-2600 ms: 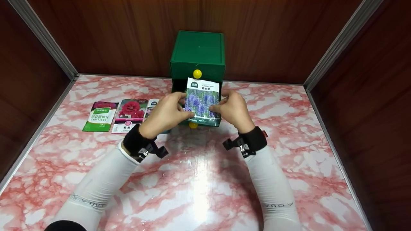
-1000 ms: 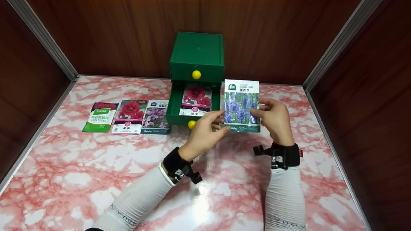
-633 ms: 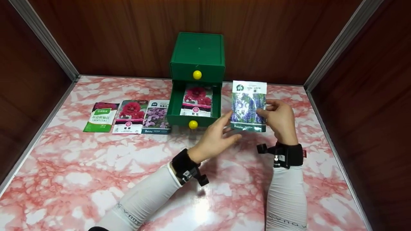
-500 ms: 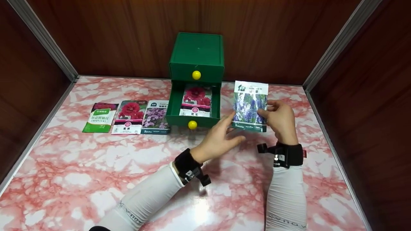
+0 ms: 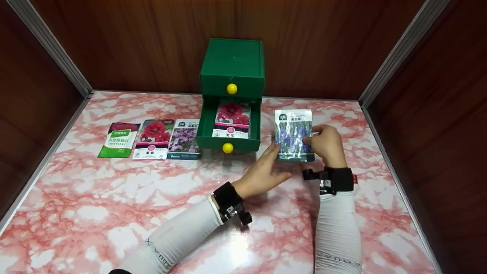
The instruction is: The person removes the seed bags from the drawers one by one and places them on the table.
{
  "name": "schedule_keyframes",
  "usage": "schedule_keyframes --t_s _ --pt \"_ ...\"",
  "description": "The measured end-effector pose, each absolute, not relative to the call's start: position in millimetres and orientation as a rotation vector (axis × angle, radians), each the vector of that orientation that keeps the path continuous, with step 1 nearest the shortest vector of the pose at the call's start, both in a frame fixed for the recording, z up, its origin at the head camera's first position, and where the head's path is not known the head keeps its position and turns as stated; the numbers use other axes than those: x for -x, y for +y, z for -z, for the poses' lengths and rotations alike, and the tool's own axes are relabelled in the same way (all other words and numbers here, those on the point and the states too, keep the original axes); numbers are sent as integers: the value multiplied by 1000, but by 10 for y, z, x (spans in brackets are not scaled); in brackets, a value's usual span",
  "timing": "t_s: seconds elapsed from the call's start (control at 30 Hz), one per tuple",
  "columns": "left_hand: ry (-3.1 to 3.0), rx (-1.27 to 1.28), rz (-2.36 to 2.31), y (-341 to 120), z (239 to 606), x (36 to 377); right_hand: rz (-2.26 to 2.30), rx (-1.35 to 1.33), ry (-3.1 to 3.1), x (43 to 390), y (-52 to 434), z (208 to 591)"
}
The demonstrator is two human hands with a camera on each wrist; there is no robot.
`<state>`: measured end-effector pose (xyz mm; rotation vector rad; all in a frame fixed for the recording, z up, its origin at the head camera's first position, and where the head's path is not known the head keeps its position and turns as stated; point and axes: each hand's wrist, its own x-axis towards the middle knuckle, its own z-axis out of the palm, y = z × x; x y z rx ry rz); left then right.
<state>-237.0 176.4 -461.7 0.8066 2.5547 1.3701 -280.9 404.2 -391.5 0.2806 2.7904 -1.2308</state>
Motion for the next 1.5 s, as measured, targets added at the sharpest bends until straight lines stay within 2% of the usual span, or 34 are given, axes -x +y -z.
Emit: schedule_keyframes --t_s 0.3,0.67,0.9,1.5 --pt "2595 -773 -1280 1713 4806 2456 1186 -289 2765 2941 3942 4162" --pt "2690 -632 -1128 1635 4860 2542 1172 -267 2840 3085 3749 4463" --pt "2764 -702 -1092 1558 4948 2633 1162 -274 2947 3115 3588 4608" --pt "2880 -621 -817 1547 4977 2689 1066 -251 3048 3134 3463 4763"
